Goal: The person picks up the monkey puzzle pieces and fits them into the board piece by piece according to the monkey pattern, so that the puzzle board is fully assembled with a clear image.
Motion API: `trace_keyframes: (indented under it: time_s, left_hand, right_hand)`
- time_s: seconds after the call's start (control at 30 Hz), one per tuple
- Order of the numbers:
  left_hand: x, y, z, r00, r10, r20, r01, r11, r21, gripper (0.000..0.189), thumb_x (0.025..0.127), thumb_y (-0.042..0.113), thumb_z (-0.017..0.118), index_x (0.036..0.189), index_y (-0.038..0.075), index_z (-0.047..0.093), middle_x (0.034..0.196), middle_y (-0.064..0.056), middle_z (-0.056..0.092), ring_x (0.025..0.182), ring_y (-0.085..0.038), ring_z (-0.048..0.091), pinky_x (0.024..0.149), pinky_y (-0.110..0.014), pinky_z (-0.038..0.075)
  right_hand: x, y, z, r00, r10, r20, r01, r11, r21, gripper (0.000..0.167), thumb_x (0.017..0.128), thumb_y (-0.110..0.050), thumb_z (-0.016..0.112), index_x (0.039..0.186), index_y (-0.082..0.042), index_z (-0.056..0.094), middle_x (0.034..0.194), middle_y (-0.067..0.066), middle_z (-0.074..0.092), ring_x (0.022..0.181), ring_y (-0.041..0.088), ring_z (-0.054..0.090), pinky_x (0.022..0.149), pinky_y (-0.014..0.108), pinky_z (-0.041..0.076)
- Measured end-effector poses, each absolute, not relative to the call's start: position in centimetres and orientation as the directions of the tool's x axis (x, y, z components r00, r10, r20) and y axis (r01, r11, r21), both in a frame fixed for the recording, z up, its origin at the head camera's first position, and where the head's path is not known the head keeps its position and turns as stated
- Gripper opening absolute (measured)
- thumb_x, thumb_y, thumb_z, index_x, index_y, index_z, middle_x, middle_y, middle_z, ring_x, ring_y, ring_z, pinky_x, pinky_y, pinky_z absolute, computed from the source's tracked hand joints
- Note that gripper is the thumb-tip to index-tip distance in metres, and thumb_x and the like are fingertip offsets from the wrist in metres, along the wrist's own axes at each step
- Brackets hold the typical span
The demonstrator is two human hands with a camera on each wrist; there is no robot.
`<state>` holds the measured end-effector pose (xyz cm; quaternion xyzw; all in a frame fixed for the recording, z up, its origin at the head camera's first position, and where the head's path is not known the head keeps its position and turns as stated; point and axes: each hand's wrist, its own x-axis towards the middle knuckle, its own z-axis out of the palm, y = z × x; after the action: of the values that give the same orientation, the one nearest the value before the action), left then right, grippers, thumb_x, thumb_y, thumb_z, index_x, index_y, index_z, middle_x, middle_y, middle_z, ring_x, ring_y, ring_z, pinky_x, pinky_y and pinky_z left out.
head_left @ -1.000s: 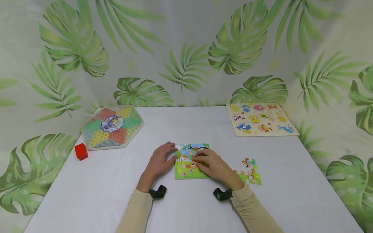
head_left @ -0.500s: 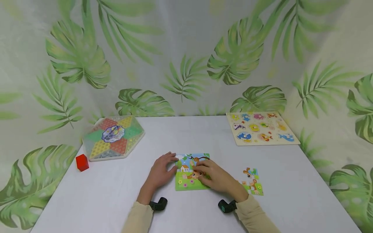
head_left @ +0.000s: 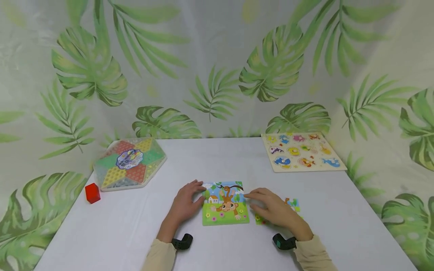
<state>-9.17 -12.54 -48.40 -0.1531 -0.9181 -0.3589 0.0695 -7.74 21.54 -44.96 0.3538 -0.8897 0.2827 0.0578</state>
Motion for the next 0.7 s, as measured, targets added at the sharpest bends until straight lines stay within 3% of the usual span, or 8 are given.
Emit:
trace_keyframes:
  time_s: [0.27,0.5,0.7]
  left_hand:
    - [-9.0,-12.5,-48.4,-0.936,0.243,0.255,0.352,0.682,0.641,0.026,0.095,0.018,0.072,0.120,0.012,0.072,0.146,-0.010,0.061,0.144,-0.034,0.047,0.120,-0.058,0.034]
    - [-9.1,-12.7,-48.2,-0.935,0.249,0.254,0.355,0.685,0.636,0.028,0.095,0.018,0.071,0.122,0.011,0.071,0.147,-0.010,0.060,0.145,-0.033,0.046,0.121,-0.058,0.033]
    - [-9.2,-12.5,-48.2,-0.937,0.250,0.243,0.348,0.685,0.640,0.028,0.095,0.018,0.072,0.122,0.012,0.071,0.147,-0.010,0.060,0.146,-0.033,0.046,0.122,-0.057,0.032]
  right_hand:
    - [-7.8,23.9,-45.3,-0.810,-0.510,0.288,-0.581,0.633,-0.512,0.036,0.095,-0.010,0.073,0.131,-0.012,0.070,0.131,0.004,0.067,0.121,0.029,0.064,0.098,0.052,0.057]
    - [-8.1,25.4,-45.2,-0.826,-0.509,0.242,-0.552,0.642,-0.532,0.034,0.096,-0.015,0.074,0.130,-0.012,0.070,0.130,0.005,0.067,0.119,0.028,0.065,0.098,0.051,0.057]
    - [-8.3,27.2,-45.2,-0.865,-0.457,0.206,-0.490,0.683,-0.542,0.035,0.095,-0.015,0.074,0.130,-0.012,0.071,0.132,0.008,0.067,0.120,0.030,0.064,0.091,0.045,0.060]
